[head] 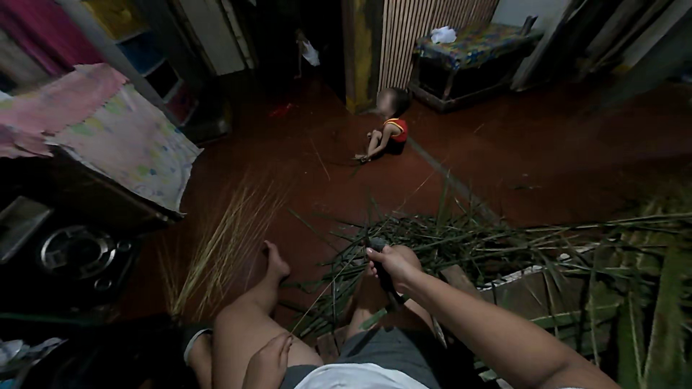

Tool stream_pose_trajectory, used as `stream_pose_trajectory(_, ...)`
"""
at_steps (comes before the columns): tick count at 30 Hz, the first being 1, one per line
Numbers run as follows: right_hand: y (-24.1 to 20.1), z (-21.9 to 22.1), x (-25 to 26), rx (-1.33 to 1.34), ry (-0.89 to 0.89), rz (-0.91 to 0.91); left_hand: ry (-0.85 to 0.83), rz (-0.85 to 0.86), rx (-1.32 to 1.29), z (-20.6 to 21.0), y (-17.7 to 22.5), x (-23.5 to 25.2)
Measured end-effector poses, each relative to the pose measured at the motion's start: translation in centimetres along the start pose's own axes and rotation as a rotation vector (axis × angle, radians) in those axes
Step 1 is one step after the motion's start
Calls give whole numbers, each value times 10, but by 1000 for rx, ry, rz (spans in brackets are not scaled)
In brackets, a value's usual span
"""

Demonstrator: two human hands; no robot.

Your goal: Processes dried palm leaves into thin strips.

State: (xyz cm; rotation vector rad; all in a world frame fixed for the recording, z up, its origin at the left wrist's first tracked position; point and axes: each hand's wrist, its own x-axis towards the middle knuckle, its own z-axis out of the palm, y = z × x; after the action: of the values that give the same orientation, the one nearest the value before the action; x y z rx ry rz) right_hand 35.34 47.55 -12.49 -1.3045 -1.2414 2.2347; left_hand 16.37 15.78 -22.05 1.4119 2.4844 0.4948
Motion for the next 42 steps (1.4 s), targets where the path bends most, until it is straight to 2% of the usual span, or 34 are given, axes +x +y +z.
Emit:
stream_pose_trajectory(25,-2,4,-6,-64,22,-17,-85,-82,-29,-6,3,5)
stream_pose_trajectory(37,1,6,-5,-69,19,-9,-3,-26,-31,1,-1,3)
stream_pose_trajectory(42,3,6,-4,-81,14,-17,-65,-85,-35,-3,1,4)
